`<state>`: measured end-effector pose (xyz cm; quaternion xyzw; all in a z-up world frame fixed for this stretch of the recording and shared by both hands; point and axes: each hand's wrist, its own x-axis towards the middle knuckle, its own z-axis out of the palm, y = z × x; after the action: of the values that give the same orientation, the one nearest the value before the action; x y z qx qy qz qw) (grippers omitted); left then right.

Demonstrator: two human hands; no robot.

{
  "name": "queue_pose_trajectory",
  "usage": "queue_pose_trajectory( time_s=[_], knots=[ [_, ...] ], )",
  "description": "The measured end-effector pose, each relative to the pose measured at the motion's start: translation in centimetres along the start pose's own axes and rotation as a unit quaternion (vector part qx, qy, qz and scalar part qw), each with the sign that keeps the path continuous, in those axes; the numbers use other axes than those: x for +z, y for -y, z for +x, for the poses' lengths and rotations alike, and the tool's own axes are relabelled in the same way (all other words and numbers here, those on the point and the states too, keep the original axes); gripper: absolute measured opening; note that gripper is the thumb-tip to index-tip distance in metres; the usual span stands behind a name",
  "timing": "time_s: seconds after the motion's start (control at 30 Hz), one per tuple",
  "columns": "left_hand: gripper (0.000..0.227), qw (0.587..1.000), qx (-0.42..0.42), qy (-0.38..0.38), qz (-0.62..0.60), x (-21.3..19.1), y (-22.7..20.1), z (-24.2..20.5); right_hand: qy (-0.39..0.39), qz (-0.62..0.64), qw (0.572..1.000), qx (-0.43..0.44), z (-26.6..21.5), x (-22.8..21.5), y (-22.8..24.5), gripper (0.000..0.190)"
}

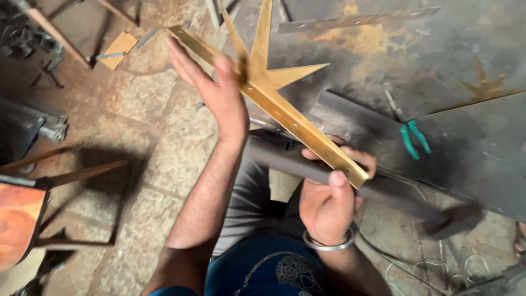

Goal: The recorder is hammering and assembling decorative metal star pieces on a workbench in a workshop.

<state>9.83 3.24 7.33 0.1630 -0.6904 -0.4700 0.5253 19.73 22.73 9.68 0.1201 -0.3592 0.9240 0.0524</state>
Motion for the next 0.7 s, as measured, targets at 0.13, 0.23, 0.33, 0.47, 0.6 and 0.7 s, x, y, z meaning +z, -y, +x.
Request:
queue_pose_trajectory(
  time_s=[0.13,0.23,0.33,0.47,0.6,0.7],
  knots=[
    [0.076,0.735,-0.454,0.13,-0.486,1.8,-0.7,-1.3,-0.026,-0.04,0.997,-0.061,-1.2,-0.4,-2.1,0.043],
    [0.065,0.711,-0.506,0.151,-0.464,2.2,0.0,-4.7,-0.031,-0.069,0.997,-0.026,-2.2,-2.0,-2.5,0.04],
    [0.062,0.707,-0.548,0.169,-0.413,2.2,1.3,-6.9,-0.017,-0.056,0.998,0.03,-2.1,-3.3,-0.6,0.039],
    [0.044,0.698,-0.564,0.162,-0.411,3.2,1.8,-5.7,-0.001,-0.15,0.983,0.104,-4.2,-6.0,0.6,0.044],
    [0.023,0.668,-0.584,0.138,-0.441,5.2,4.3,-2.3,-0.023,-0.137,0.988,0.066,-4.7,-7.6,1.6,0.038],
    [0.032,0.641,-0.582,0.148,-0.478,4.9,5.3,0.1,-0.012,-0.145,0.984,0.104,-4.8,-10.5,0.9,0.031]
  ],
)
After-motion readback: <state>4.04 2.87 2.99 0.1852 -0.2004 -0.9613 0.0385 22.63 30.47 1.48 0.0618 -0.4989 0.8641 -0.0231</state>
